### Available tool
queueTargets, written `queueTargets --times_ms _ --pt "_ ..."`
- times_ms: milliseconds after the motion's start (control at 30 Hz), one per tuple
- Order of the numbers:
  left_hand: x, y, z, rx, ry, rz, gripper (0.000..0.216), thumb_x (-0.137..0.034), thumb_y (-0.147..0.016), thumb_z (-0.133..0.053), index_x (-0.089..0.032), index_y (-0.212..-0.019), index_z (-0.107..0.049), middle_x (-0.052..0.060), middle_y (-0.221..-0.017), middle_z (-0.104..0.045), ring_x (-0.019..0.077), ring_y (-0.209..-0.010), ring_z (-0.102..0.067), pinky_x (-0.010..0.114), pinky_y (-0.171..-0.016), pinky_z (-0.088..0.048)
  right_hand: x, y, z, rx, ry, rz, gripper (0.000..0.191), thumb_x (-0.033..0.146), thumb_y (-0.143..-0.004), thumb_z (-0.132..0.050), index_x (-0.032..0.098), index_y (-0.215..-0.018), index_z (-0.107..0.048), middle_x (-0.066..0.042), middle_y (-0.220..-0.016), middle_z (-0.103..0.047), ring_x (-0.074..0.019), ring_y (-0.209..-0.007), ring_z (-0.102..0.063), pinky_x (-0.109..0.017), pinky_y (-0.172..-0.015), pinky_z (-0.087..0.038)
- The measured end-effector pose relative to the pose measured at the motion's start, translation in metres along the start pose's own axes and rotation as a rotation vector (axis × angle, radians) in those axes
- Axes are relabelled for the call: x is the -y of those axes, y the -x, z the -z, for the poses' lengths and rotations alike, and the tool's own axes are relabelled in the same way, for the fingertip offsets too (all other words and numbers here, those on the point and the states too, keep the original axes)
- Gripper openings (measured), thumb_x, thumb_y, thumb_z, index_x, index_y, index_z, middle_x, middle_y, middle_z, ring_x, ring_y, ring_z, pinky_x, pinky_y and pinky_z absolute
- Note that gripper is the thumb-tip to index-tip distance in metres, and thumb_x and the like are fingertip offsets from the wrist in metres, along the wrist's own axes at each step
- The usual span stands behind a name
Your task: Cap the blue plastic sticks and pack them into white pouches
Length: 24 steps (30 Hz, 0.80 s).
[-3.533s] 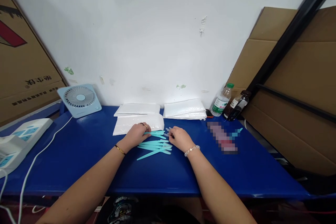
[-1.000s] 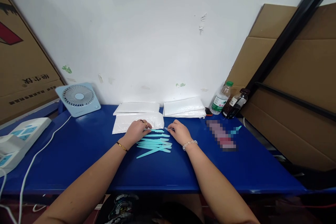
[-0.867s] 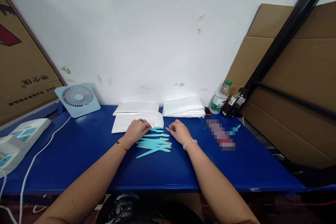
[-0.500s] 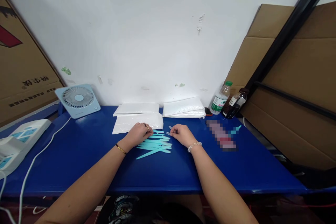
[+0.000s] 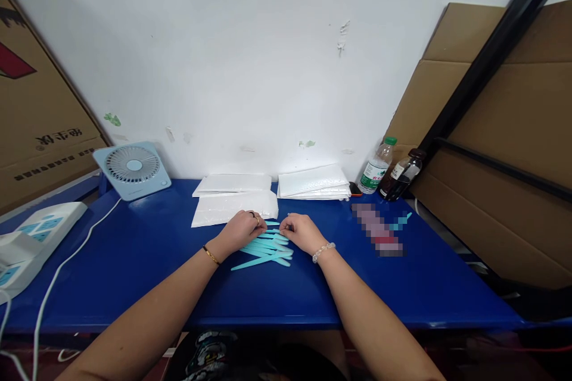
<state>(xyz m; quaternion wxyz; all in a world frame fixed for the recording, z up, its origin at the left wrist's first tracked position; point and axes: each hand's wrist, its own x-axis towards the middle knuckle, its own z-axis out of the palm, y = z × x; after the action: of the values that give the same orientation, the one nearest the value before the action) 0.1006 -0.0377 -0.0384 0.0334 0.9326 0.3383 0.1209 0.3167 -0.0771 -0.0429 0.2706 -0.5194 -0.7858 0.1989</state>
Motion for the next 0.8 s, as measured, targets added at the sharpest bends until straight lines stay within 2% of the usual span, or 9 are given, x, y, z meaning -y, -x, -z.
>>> queueTargets --times_ms 100,233,300,500,667,800 --pt "0.002 0.0 0.0 -0.017 0.053 0.027 0.018 -0.027 -0.087 -0.051 -0.021 -0.083 -0.068 0.002 -0.086 -0.068 0.0175 -0.084 -0.06 0.029 -0.077 -0.041 -0.004 0.0 0.003 -0.009 -0.012 0.003 0.011 0.021 -0.079 -0.059 0.02 -0.077 -0.07 -0.001 -0.074 -0.064 -0.0129 -0.064 -0.057 -0.025 -0.061 -0.043" --pt "0.011 0.003 0.001 -0.067 0.059 0.139 0.022 -0.031 -0.086 -0.054 -0.024 -0.101 -0.067 0.004 -0.099 -0.066 0.0191 -0.095 -0.058 0.029 -0.081 -0.042 -0.025 -0.003 0.007 -0.187 0.082 -0.094 0.016 0.028 -0.082 -0.056 0.02 -0.084 -0.07 -0.003 -0.082 -0.064 -0.0154 -0.072 -0.058 -0.028 -0.068 -0.045" --pt "0.015 0.003 0.001 -0.063 0.047 0.169 0.021 -0.03 -0.084 -0.056 -0.025 -0.101 -0.068 0.004 -0.102 -0.065 0.0198 -0.097 -0.056 0.03 -0.082 -0.042 -0.035 -0.005 0.007 -0.227 0.136 -0.159 0.015 0.029 -0.081 -0.058 0.02 -0.084 -0.069 -0.003 -0.082 -0.062 -0.0152 -0.07 -0.057 -0.028 -0.068 -0.045" --pt "0.016 -0.002 -0.001 -0.03 0.012 0.185 0.013 -0.026 -0.085 -0.056 -0.024 -0.086 -0.068 0.002 -0.088 -0.066 0.0192 -0.089 -0.056 0.03 -0.076 -0.039 -0.04 -0.006 0.005 -0.174 0.076 -0.22 0.007 0.025 -0.074 -0.062 0.02 -0.073 -0.066 -0.001 -0.076 -0.061 -0.0145 -0.068 -0.056 -0.026 -0.064 -0.043" --pt "0.012 -0.003 -0.002 -0.068 -0.035 0.166 0.019 -0.029 -0.089 -0.051 -0.022 -0.086 -0.068 0.003 -0.09 -0.066 0.0194 -0.091 -0.055 0.03 -0.075 -0.038 -0.03 -0.002 0.004 -0.102 -0.004 -0.13 0.007 0.025 -0.074 -0.061 0.019 -0.075 -0.065 0.001 -0.07 -0.06 -0.0124 -0.061 -0.052 -0.024 -0.058 -0.041" --pt "0.011 -0.003 -0.002 -0.072 -0.047 0.162 0.019 -0.029 -0.089 -0.05 -0.022 -0.086 -0.068 0.004 -0.091 -0.066 0.0197 -0.093 -0.055 0.031 -0.075 -0.037 -0.024 -0.001 0.002 -0.094 -0.007 -0.076 0.006 0.024 -0.076 -0.06 0.02 -0.075 -0.065 0.001 -0.068 -0.06 -0.0116 -0.06 -0.051 -0.023 -0.058 -0.04"
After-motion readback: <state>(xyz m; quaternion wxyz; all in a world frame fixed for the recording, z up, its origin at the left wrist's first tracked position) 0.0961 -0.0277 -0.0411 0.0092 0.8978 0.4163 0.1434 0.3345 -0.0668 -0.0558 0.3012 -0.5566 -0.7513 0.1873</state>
